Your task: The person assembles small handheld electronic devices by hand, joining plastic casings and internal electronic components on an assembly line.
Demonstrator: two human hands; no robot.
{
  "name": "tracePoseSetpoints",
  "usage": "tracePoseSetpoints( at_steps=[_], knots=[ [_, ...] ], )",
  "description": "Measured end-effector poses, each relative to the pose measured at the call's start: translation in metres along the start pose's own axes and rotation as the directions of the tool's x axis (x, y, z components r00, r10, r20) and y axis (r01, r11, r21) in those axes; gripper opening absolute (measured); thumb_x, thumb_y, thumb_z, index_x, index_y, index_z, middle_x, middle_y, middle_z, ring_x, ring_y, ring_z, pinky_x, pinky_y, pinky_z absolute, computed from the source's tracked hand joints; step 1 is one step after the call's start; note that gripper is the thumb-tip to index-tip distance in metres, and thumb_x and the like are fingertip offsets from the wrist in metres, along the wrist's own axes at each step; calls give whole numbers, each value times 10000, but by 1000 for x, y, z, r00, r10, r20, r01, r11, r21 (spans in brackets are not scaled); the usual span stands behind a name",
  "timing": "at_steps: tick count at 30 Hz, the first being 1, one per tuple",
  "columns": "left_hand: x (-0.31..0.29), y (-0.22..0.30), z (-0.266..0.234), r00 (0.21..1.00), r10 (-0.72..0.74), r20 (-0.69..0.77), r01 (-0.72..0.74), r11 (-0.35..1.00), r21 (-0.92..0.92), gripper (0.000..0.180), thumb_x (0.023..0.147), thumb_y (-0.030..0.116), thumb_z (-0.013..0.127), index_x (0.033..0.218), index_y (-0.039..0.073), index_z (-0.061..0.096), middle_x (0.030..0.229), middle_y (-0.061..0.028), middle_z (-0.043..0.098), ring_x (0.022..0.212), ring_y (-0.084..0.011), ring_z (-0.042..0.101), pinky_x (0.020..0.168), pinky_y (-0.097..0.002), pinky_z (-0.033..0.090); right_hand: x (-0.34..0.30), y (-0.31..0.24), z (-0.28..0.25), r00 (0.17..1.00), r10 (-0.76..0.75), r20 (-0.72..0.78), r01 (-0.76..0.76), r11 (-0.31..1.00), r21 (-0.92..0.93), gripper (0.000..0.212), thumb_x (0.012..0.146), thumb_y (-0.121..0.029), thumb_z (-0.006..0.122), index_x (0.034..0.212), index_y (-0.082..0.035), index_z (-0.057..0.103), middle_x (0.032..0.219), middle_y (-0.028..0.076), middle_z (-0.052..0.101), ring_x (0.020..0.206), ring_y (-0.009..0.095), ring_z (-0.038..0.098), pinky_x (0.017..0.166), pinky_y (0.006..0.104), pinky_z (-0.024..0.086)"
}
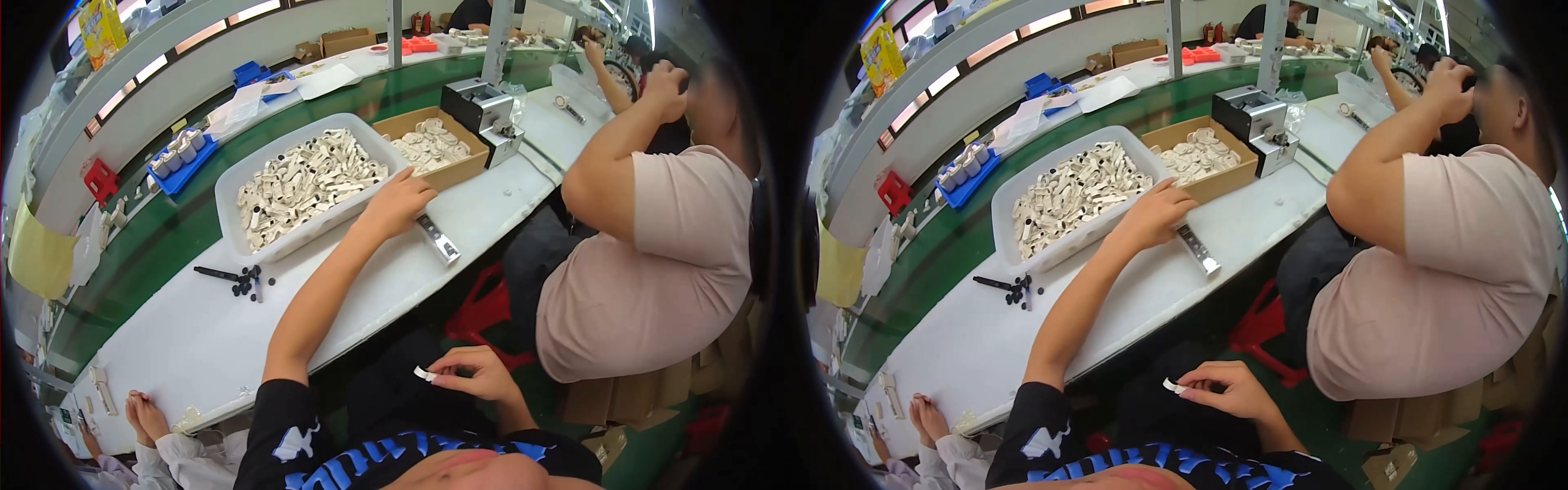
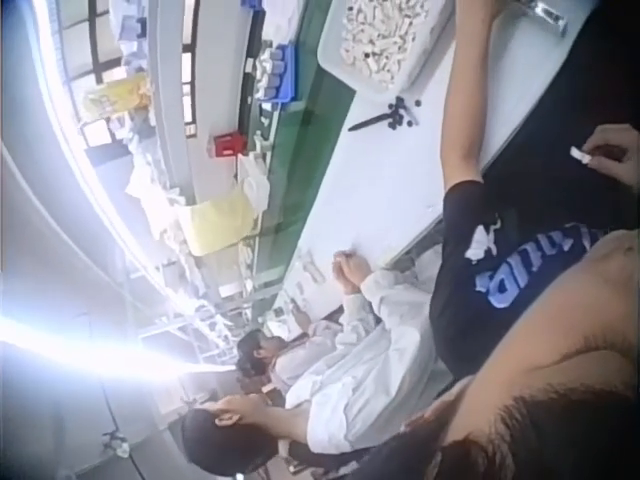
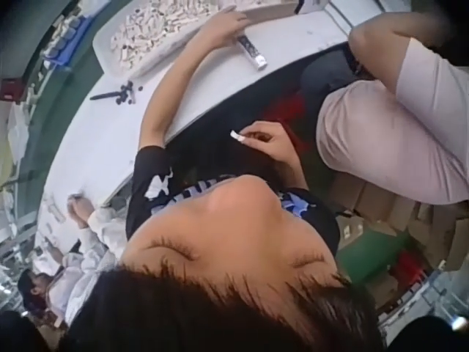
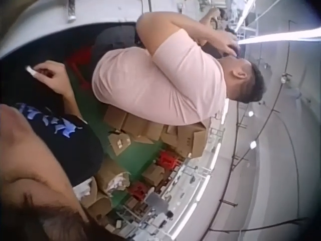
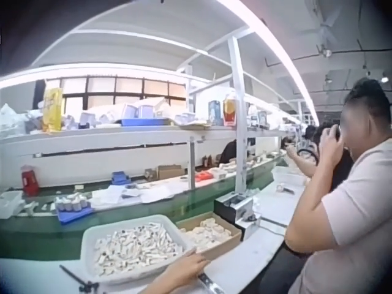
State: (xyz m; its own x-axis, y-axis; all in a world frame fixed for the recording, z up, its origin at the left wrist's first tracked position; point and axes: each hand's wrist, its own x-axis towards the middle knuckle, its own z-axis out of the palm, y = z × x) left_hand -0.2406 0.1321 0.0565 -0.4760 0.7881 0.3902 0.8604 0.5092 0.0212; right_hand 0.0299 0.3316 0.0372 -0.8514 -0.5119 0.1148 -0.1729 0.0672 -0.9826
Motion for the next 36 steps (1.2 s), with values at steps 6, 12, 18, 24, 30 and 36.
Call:
tracePoseSetpoints(
  at_steps=[6, 12, 18, 24, 30, 36],
  knots=[
    [-78, 47, -66, 909, -416, -14, 398, 878, -266, 619, 598, 21, 758, 1193, 88, 602, 1141, -133, 615, 1083, -339, 577, 940, -393, 482, 21, 12, -4, 999, -52, -8, 52, 998, 21, 195, 792, -27, 762, 977, 17, 720, 828, 77, 691, 693, 109, 618, 615, 227, 465],
    [-162, 60, -111, 713, -679, 175, 678, 603, -421, 644, 581, -11, 794, 1189, 83, 603, 1196, -121, 597, 1125, -323, 562, 961, -385, 474, 49, 8, -5, 992, -77, 95, 76, 997, 18, 176, 803, -9, 748, 972, 26, 714, 868, 88, 692, 758, 125, 639, 640, 231, 477],
    [-182, 96, -68, 517, -805, -290, 700, 593, -398, 758, 627, -34, 770, 1330, 66, 507, 1301, -153, 529, 1193, -323, 534, 1007, -376, 448, 83, 29, -6, 981, -15, -192, 61, 971, 233, 192, 847, 5, 710, 1033, 39, 677, 910, 66, 676, 819, 107, 629, 714, 221, 491],
    [-206, 138, -19, 113, -945, -307, 536, 318, -782, 727, 702, -113, 580, 1399, -3, 407, 1381, -164, 455, 1263, -279, 491, 1044, -380, 426, 144, 30, 2, 926, 22, -378, 75, 968, 241, 222, 878, 33, 657, 1097, 53, 631, 966, 80, 668, 911, 129, 624, 841, 251, 485],
    [-211, 136, -22, 119, -953, -277, 489, 299, -819, 676, 678, -113, 500, 1349, -37, 458, 1307, -188, 489, 1206, -297, 528, 980, -381, 485, 136, 38, 27, 930, 11, -368, 64, 980, 191, 218, 902, 10, 638, 1114, 56, 614, 998, 90, 673, 947, 140, 629, 866, 268, 485],
    [-212, 133, -28, 125, -953, -278, 496, 302, -814, 647, 680, -108, 505, 1324, -43, 487, 1303, -190, 509, 1200, -297, 536, 981, -381, 486, 127, 45, 38, 919, 30, -393, 68, 970, 232, 201, 909, 13, 625, 1104, 61, 611, 1009, 102, 677, 958, 150, 639, 869, 270, 492]
  ],
)
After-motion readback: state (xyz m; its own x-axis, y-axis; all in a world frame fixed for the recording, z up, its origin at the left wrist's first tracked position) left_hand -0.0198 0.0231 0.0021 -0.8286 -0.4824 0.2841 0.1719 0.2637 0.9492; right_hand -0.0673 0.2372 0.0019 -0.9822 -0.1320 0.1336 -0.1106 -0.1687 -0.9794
